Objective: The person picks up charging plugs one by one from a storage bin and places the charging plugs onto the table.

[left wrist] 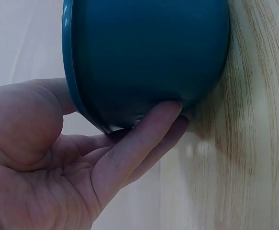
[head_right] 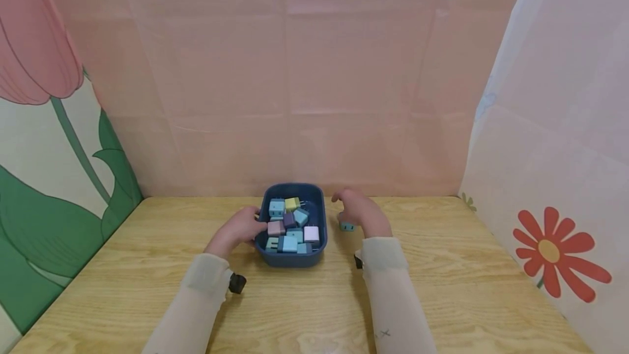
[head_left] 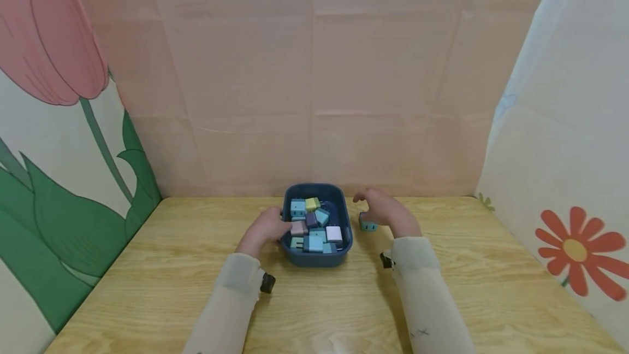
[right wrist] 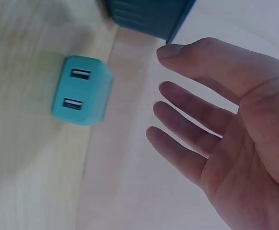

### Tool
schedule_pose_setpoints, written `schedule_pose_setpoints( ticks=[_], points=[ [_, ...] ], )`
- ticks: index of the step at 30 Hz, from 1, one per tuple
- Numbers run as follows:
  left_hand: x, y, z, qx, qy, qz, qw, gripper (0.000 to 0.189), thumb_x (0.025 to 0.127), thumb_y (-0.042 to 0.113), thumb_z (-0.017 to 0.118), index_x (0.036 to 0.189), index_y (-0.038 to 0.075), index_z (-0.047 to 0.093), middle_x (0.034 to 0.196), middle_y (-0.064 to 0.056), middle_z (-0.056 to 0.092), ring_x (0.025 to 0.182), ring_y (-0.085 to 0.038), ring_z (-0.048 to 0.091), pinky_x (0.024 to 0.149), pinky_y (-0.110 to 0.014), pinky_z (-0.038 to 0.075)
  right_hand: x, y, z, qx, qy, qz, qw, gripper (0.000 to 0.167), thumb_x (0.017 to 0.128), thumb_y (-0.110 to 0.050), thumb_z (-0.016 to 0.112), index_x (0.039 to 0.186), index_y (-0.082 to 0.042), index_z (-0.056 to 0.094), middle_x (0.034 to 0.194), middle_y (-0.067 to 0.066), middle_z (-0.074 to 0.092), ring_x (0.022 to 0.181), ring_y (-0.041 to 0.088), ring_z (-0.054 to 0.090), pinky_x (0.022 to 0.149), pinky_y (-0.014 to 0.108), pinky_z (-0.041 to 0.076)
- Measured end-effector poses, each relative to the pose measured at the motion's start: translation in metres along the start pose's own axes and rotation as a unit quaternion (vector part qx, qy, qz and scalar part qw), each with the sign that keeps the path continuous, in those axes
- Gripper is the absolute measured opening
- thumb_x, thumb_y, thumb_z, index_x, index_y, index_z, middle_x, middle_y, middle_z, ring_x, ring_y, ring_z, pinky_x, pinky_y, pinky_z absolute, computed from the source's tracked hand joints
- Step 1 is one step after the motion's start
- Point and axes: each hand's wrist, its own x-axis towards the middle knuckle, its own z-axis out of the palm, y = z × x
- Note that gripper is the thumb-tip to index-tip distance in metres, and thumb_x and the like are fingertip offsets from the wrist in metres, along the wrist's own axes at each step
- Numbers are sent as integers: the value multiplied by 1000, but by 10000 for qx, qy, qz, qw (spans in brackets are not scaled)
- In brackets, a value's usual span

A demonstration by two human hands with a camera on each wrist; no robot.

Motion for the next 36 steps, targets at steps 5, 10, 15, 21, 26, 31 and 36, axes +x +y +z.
schedule_pose_setpoints(
  ticks=[5, 10, 15, 21, 26, 31, 36],
  points=[
    [1, 0, 0, 52, 16, 1, 10000, 49, 108, 21, 64, 150, -4, 54, 135, -22, 69, 93, -25, 71, 78, -39, 64, -2, -8, -6, 67, 80, 105, 9999, 41, 103, -19, 72, 142, -7, 67, 150, 22, 62, 140, 43, 60, 117, 62, 51],
    [3, 0, 0, 59, 10, -30, 10000, 50, 108, 22, 64, 151, -3, 54, 136, -22, 68, 94, -25, 71, 79, -39, 64, -4, -16, -11, 36, 144, 112, 9998, 41, 104, -22, 71, 142, -9, 67, 150, 20, 61, 139, 41, 61, 117, 62, 51],
    [2, 1, 1, 54, 17, -36, 10000, 51, 108, 22, 64, 152, -3, 53, 138, -22, 68, 94, -25, 71, 80, -40, 65, -4, -23, -13, 61, 96, 67, 9999, 40, 104, -21, 72, 142, -10, 67, 151, 19, 60, 139, 40, 61, 117, 61, 51],
    [1, 2, 0, 80, 38, -26, 10000, 52, 108, 21, 64, 152, -3, 53, 139, -22, 67, 97, -25, 70, 81, -39, 64, -2, -29, -12, 19, 40, -37, 10000, 45, 102, -20, 74, 144, -9, 66, 151, 17, 63, 140, 38, 61, 118, 59, 51],
    [1, 2, 0, 18, 28, -16, 10000, 50, 108, 21, 64, 151, -3, 53, 138, -22, 68, 96, -26, 71, 81, -40, 64, -1, -38, -11, -14, -34, -182, 9998, 46, 100, -20, 78, 144, -10, 68, 153, 15, 63, 141, 38, 61, 117, 58, 52],
    [2, 1, 0, 8, 6, -12, 10000, 50, 108, 21, 64, 151, -3, 53, 136, -22, 68, 94, -25, 71, 80, -40, 64, 0, -47, -6, -110, -83, -385, 9992, 47, 98, -18, 81, 142, -9, 68, 153, 15, 64, 139, 37, 63, 115, 56, 55],
    [2, 2, 0, 51, 1, 18, 10000, 50, 108, 21, 64, 151, -3, 53, 137, -22, 68, 94, -25, 70, 80, -40, 64, 1, -55, -1, -203, -206, -483, 9984, 47, 96, -16, 83, 141, -11, 69, 149, 14, 67, 137, 35, 64, 113, 54, 57]
  ],
)
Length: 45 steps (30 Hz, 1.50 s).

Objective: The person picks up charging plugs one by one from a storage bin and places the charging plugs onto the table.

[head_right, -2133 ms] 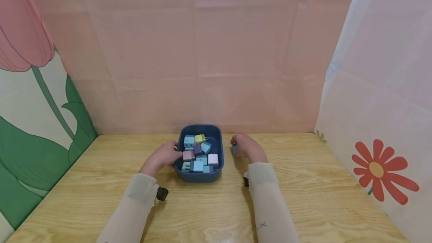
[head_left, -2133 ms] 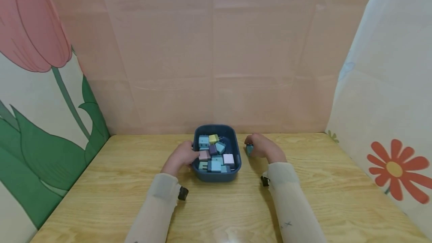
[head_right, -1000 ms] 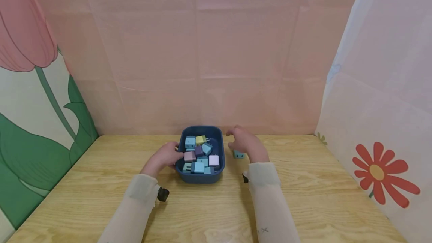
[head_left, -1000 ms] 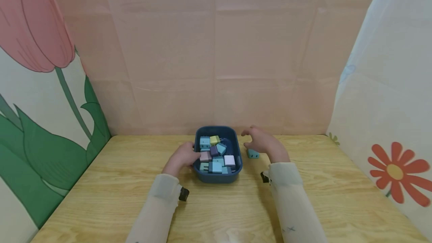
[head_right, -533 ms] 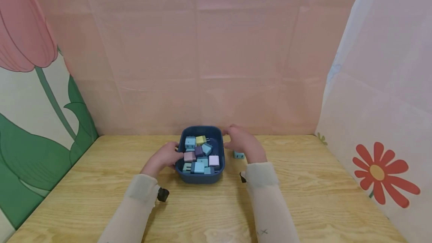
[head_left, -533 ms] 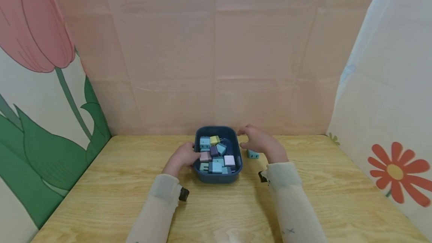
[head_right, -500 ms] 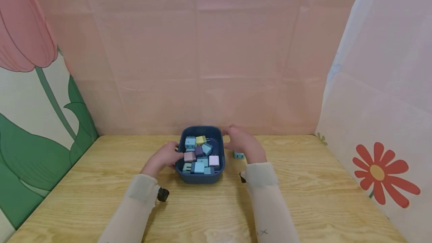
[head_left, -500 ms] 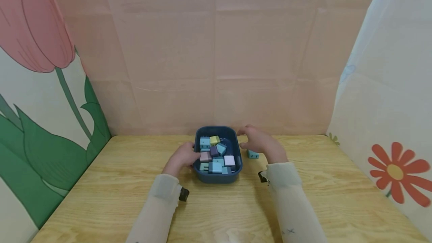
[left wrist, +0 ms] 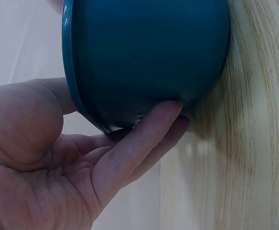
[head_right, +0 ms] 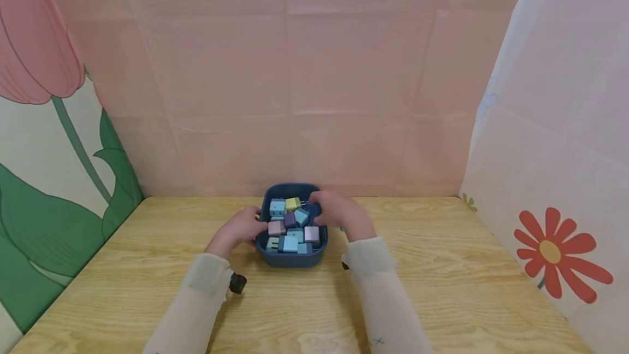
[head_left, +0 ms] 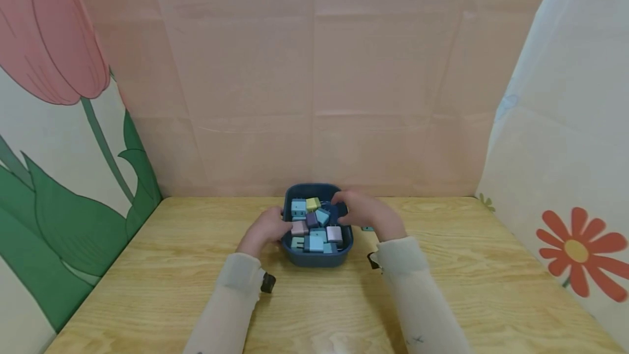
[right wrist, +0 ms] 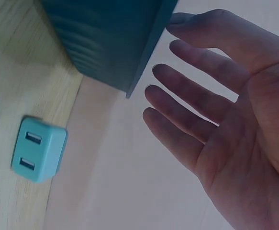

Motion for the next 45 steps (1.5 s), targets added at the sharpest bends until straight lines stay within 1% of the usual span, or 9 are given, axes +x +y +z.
schedule_pose_setpoints(
  ticks=[6, 11, 14, 20, 25, 30, 38, 45],
  points=[
    [0, 0, 0, 13, -11, 8, 10000, 50, 108, 21, 64, 151, -3, 53, 137, -22, 68, 96, -25, 70, 81, -40, 65, 4, -11, 6, -208, -231, -106, 9995, 49, 94, -14, 85, 140, -10, 70, 145, 16, 66, 130, 31, 65, 112, 52, 57],
    [0, 1, 1, -35, -25, 31, 10000, 48, 109, 21, 63, 150, -3, 54, 136, -22, 68, 95, -25, 70, 81, -41, 65, 5, -21, 9, -275, -444, -189, 9985, 50, 94, -11, 85, 141, -7, 69, 144, 17, 66, 128, 31, 66, 112, 52, 57],
    [-1, 0, 1, -53, -29, 47, 10000, 48, 109, 21, 63, 149, -3, 54, 135, -22, 68, 94, -25, 70, 80, -41, 65, 7, -26, 13, -382, -512, -127, 9979, 49, 93, -10, 85, 140, -8, 70, 143, 16, 68, 126, 30, 67, 112, 52, 58],
    [-2, -1, 0, -32, -50, 65, 10000, 49, 109, 21, 62, 150, -4, 53, 135, -23, 68, 91, -25, 72, 78, -41, 65, 9, -34, 19, -573, -622, 30, 9964, 47, 93, -10, 86, 137, -11, 72, 141, 10, 72, 125, 27, 69, 111, 50, 58],
    [-1, 0, -1, -27, -50, 43, 10000, 49, 109, 21, 62, 151, -3, 53, 136, -23, 68, 93, -25, 71, 78, -40, 65, 10, -38, 23, -495, -774, 285, 9954, 37, 94, -8, 83, 130, -14, 76, 136, 7, 75, 111, 22, 68, 104, 48, 61],
    [-2, -2, -1, 3, -52, 55, 10000, 50, 109, 21, 62, 151, -4, 53, 136, -23, 68, 93, -25, 71, 78, -40, 65, 9, -41, 24, -467, -836, 512, 9941, 32, 96, -6, 80, 127, -14, 77, 133, 8, 74, 102, 23, 65, 96, 45, 63],
    [0, -3, -2, -1, -53, 58, 10000, 50, 108, 21, 62, 151, -4, 53, 136, -23, 68, 92, -25, 71, 75, -38, 63, 8, -46, 26, -492, -888, 655, 9927, 31, 97, -5, 78, 126, -13, 76, 127, 9, 74, 98, 25, 63, 91, 43, 61],
    [-1, -2, -2, -9, -68, 40, 10000, 50, 108, 21, 62, 150, -4, 53, 135, -23, 68, 94, -26, 71, 77, -38, 64, 10, -46, 30, -554, -883, 665, 9923, 28, 98, -4, 77, 124, -14, 77, 126, 8, 74, 98, 24, 63, 93, 43, 61]
  ],
)
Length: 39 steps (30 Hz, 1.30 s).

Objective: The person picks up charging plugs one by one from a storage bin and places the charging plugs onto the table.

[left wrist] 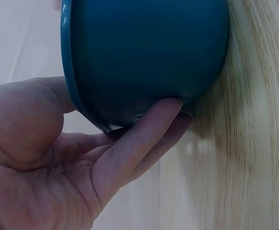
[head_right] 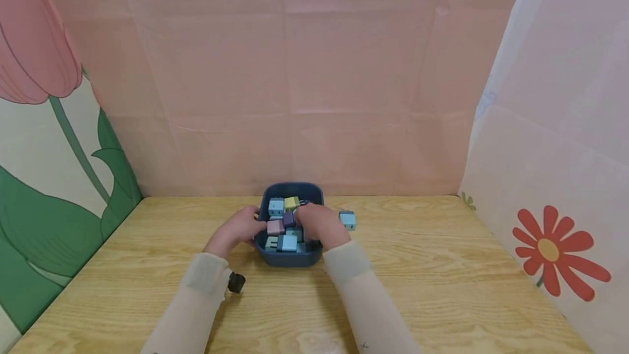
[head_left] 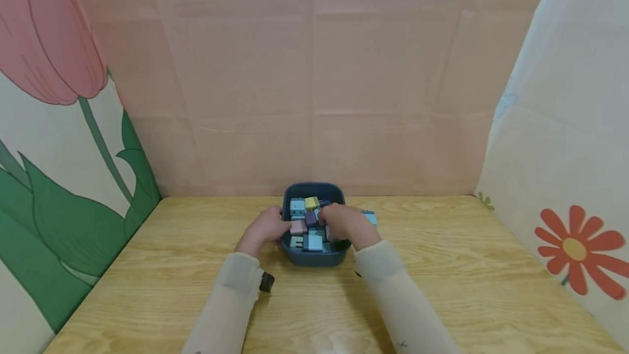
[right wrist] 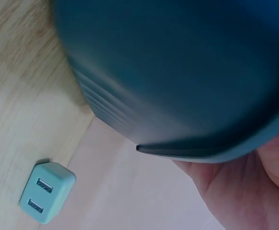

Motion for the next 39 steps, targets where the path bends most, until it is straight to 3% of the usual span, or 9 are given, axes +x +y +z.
schedule_pose_setpoints(
  ticks=[15, 25, 39],
  points=[
    [-2, 0, 0, 61, -43, 50, 10000, 48, 109, 21, 63, 149, -4, 54, 134, -22, 69, 91, -25, 72, 79, -41, 65, 8, 2, 8, -270, 187, -82, 9994, 29, 96, -4, 79, 124, -13, 78, 122, 8, 76, 97, 25, 63, 96, 44, 60],
    [-2, -1, 0, 28, -63, 61, 10000, 47, 109, 21, 62, 149, -3, 54, 134, -22, 69, 93, -25, 72, 79, -40, 64, 12, 3, 10, -246, 191, -34, 9995, 30, 96, -3, 78, 124, -12, 78, 119, 8, 77, 95, 25, 63, 90, 41, 60],
    [-1, 0, -1, 43, -54, 25, 10000, 46, 109, 22, 63, 148, -2, 56, 131, -20, 70, 96, -26, 71, 83, -39, 63, 13, 2, 10, -313, 214, -11, 9993, 27, 97, -4, 77, 123, -13, 78, 119, 8, 75, 97, 26, 62, 97, 45, 61]
  ],
)
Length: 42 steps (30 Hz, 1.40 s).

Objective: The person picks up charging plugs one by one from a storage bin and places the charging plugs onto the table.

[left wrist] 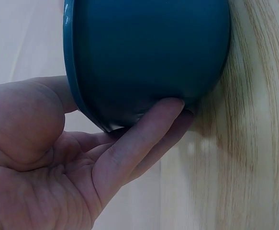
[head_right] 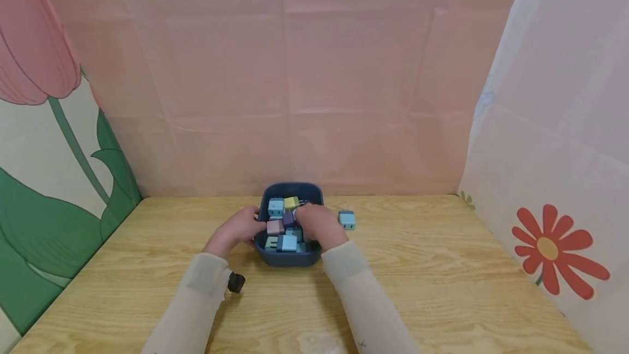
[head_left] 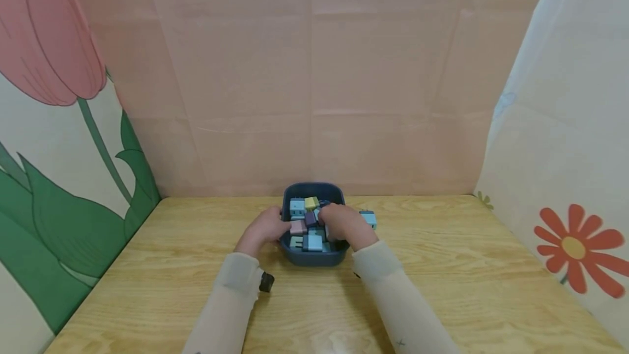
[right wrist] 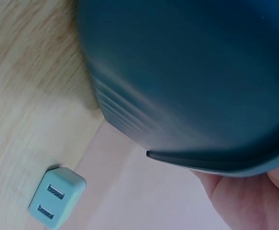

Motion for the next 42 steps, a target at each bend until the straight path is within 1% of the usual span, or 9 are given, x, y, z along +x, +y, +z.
schedule_pose_setpoints(
  ticks=[5, 11, 16, 23, 29, 36, 42],
  points=[
    [0, 0, 0, -4, -26, 13, 10000, 45, 109, 21, 62, 147, -3, 56, 130, -20, 70, 95, -25, 70, 81, -38, 63, 0, 0, 1, 34, -48, 79, 10000, 25, 97, -5, 78, 121, -12, 77, 116, 8, 75, 95, 26, 62, 96, 44, 62],
    [1, 0, 0, -90, -56, 44, 9999, 44, 110, 20, 62, 146, -3, 56, 129, -21, 70, 91, -25, 72, 77, -38, 64, 2, 0, 4, -53, 50, 145, 9999, 19, 96, -4, 79, 113, -10, 76, 104, 6, 70, 91, 26, 62, 83, 39, 58],
    [1, 0, 1, -124, -68, 41, 9999, 44, 110, 20, 61, 146, -3, 56, 128, -21, 70, 87, -25, 73, 76, -39, 65, 1, -1, 5, -111, 101, 165, 9998, 16, 96, -3, 79, 110, -10, 76, 99, 7, 68, 89, 26, 61, 78, 38, 56],
    [1, 0, 1, -36, -71, 50, 10000, 45, 110, 20, 61, 148, -4, 54, 128, -21, 70, 89, -25, 73, 78, -40, 65, 0, -5, 5, -260, 392, 213, 9987, 15, 95, -5, 80, 109, -7, 76, 101, 9, 72, 85, 26, 61, 81, 41, 60],
    [2, 0, 2, 9, -58, 24, 10000, 45, 110, 21, 61, 147, -4, 55, 129, -22, 70, 89, -25, 72, 79, -41, 65, 1, -6, 7, -250, 474, 286, 9982, 16, 95, -5, 80, 110, -6, 76, 105, 11, 74, 84, 26, 61, 83, 43, 62],
    [2, 1, 1, -58, -73, -18, 10000, 45, 110, 21, 61, 148, -3, 55, 128, -21, 70, 89, -25, 72, 79, -40, 65, 1, -5, 7, -221, 419, 248, 9986, 17, 96, -4, 78, 113, -6, 75, 110, 12, 75, 87, 26, 61, 87, 45, 62],
    [2, 1, 2, -74, -96, -42, 9999, 47, 110, 21, 61, 150, -3, 53, 130, -22, 70, 90, -26, 73, 78, -40, 65, 2, -4, 7, -185, 300, 83, 9993, 17, 98, -3, 76, 114, -7, 74, 112, 12, 76, 88, 26, 61, 91, 45, 62]
  ],
)
